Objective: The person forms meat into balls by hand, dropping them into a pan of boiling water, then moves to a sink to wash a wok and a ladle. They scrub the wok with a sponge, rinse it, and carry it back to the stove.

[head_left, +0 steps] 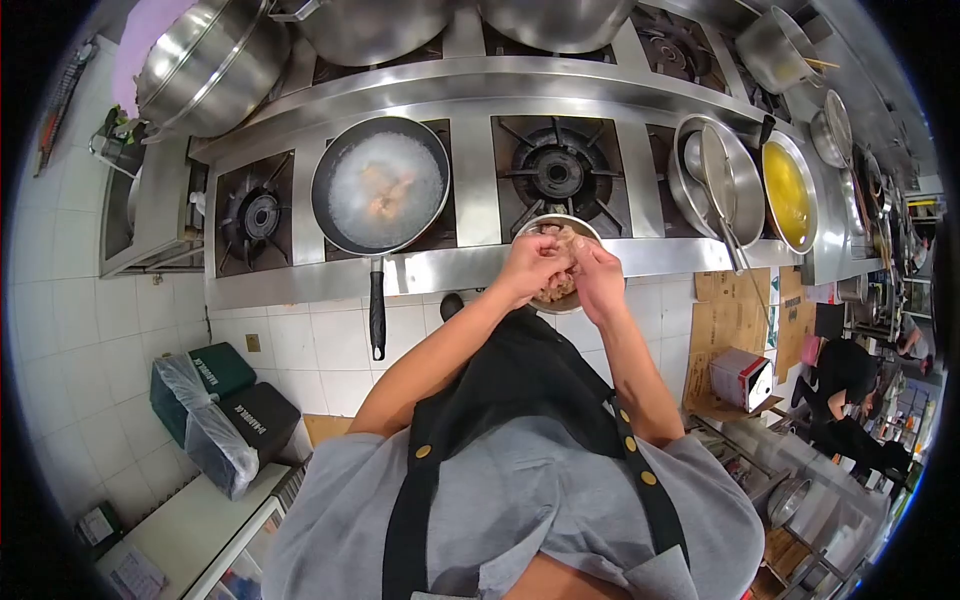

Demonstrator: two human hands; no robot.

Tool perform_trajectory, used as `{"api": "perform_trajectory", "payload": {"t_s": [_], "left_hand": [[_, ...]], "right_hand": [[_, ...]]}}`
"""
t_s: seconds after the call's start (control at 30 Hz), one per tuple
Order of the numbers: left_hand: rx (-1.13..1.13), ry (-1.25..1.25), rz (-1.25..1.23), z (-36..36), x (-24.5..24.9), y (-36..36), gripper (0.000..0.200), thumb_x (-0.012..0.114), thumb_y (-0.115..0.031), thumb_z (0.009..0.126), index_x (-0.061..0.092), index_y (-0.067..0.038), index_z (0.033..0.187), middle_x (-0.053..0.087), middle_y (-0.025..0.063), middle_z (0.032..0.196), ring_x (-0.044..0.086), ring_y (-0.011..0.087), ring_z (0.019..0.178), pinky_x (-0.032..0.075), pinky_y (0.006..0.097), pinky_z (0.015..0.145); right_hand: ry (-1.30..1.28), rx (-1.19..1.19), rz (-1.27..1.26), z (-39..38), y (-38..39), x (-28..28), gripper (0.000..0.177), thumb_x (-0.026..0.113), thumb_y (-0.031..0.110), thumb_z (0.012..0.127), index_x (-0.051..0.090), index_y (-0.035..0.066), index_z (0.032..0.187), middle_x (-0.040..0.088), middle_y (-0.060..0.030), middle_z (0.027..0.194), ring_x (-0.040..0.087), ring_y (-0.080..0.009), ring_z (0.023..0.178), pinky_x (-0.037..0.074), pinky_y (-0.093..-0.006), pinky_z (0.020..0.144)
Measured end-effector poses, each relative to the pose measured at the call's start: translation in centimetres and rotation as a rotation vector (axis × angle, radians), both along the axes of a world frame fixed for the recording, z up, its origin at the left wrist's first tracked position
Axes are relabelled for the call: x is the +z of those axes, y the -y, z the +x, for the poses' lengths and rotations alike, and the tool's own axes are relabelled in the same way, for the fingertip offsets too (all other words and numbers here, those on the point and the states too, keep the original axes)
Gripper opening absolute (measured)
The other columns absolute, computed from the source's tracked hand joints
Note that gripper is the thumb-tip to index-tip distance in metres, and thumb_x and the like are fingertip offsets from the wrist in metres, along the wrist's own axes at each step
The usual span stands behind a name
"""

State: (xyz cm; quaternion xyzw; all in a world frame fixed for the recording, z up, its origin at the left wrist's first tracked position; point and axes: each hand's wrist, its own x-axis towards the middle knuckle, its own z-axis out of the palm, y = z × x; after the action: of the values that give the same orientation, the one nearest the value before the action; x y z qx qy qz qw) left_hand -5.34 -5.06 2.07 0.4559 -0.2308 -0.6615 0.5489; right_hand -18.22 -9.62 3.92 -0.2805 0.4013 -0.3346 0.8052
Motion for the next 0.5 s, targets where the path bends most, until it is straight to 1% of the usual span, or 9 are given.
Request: {"api": "perform_trajectory", "payload": {"t_s": [0.07, 0.1, 0.17, 0.27, 0.3, 0.37, 0.4, 0.47, 0.5], "left_hand": [[-0.035, 0.0, -0.016, 0.7, 0.0, -0.2, 0.009, 0.061, -0.006, 0.084, 0.06, 0.003, 0.086, 0.056, 0.0038, 0.064, 0.052, 0.0078, 0.051, 0.039, 0.0211, 0.043], [-0.037, 0.0, -0.014, 1.1, 0.5, -0.3, 0.009, 0.061, -0.006, 0.084, 0.06, 0.003, 0.086, 0.056, 0.0038, 0.064, 0.052, 0.0078, 0.051, 0.039, 0.0211, 0.043], [-0.103, 0.072, 0.046, 1.4, 1.4, -0.3, 0.008, 0.056, -0.004, 0.084, 0.06, 0.003, 0.083, 0.054, 0.0022, 0.061, 0.05, 0.0072, 0.049, 0.037, 0.0211, 0.042], [-0.116, 0.129, -0.01, 0.9, 0.7, 0.1, 0.011, 0.053, -0.006, 0.086, 0.06, 0.002, 0.083, 0.053, 0.0017, 0.062, 0.049, 0.0065, 0.05, 0.036, 0.0208, 0.043], [-0.118, 0.128, -0.01, 0.9, 0.9, 0.1, 0.011, 0.053, -0.006, 0.086, 0.06, 0.002, 0.083, 0.053, 0.0017, 0.062, 0.049, 0.0065, 0.05, 0.036, 0.0208, 0.043], [-0.131, 0.148, -0.014, 0.8, 1.1, 0.3, 0.013, 0.051, -0.007, 0.085, 0.061, 0.001, 0.081, 0.053, 0.001, 0.065, 0.048, 0.0059, 0.051, 0.036, 0.0216, 0.044], [-0.132, 0.147, -0.013, 0.7, 0.3, 0.4, 0.013, 0.051, -0.007, 0.085, 0.061, 0.001, 0.081, 0.053, 0.001, 0.065, 0.048, 0.0059, 0.051, 0.036, 0.0216, 0.044], [-0.125, 0.546, -0.267, 0.6, -2.1, 0.4, 0.015, 0.05, -0.009, 0.084, 0.062, -0.001, 0.082, 0.054, -0.0008, 0.068, 0.048, 0.0054, 0.055, 0.037, 0.0219, 0.046], [-0.128, 0.544, -0.267, 0.5, -2.3, 0.4, 0.015, 0.05, -0.009, 0.084, 0.062, -0.001, 0.082, 0.054, -0.0008, 0.068, 0.048, 0.0054, 0.055, 0.037, 0.0219, 0.046]], "right_hand": [[-0.261, 0.069, -0.308, -0.5, 0.3, -0.3, 0.02, 0.064, 0.009, 0.085, 0.063, -0.004, 0.1, 0.063, -0.0063, 0.094, 0.057, -0.0093, 0.078, 0.048, -0.0238, 0.068], [-0.261, 0.067, -0.306, -0.8, 0.5, -0.1, 0.02, 0.064, 0.009, 0.085, 0.063, -0.004, 0.1, 0.063, -0.0063, 0.094, 0.057, -0.0093, 0.078, 0.048, -0.0238, 0.068], [-0.407, 0.195, -0.454, -1.7, 0.9, 0.8, 0.019, 0.066, 0.009, 0.082, 0.065, -0.004, 0.096, 0.063, -0.0029, 0.084, 0.055, -0.0076, 0.071, 0.046, -0.0229, 0.063], [-0.554, 0.311, -0.545, -2.6, 1.9, 0.8, 0.019, 0.068, 0.009, 0.078, 0.066, -0.004, 0.092, 0.063, -0.0002, 0.073, 0.053, -0.0056, 0.066, 0.045, -0.0228, 0.06], [-0.555, 0.31, -0.544, -2.5, 1.8, 0.9, 0.019, 0.068, 0.009, 0.078, 0.066, -0.004, 0.092, 0.063, -0.0002, 0.073, 0.053, -0.0056, 0.066, 0.045, -0.0228, 0.06], [-0.692, 0.299, -0.78, -2.0, 1.7, 1.3, 0.017, 0.068, 0.009, 0.073, 0.065, -0.003, 0.084, 0.062, -0.0062, 0.066, 0.054, -0.0082, 0.06, 0.045, -0.0259, 0.055], [-0.693, 0.299, -0.778, -1.7, 1.6, 1.7, 0.017, 0.068, 0.009, 0.073, 0.065, -0.003, 0.084, 0.062, -0.0062, 0.066, 0.054, -0.0082, 0.06, 0.045, -0.0259, 0.055], [-0.896, 0.377, -0.988, -1.3, 1.4, 2.6, 0.015, 0.067, 0.009, 0.07, 0.062, -0.003, 0.077, 0.059, -0.0164, 0.063, 0.055, -0.0193, 0.053, 0.045, -0.0294, 0.053], [-0.898, 0.376, -0.986, -1.2, 1.5, 2.8, 0.015, 0.067, 0.009, 0.07, 0.062, -0.003, 0.077, 0.059, -0.0164, 0.063, 0.055, -0.0193, 0.053, 0.045, -0.0294, 0.053]]}}
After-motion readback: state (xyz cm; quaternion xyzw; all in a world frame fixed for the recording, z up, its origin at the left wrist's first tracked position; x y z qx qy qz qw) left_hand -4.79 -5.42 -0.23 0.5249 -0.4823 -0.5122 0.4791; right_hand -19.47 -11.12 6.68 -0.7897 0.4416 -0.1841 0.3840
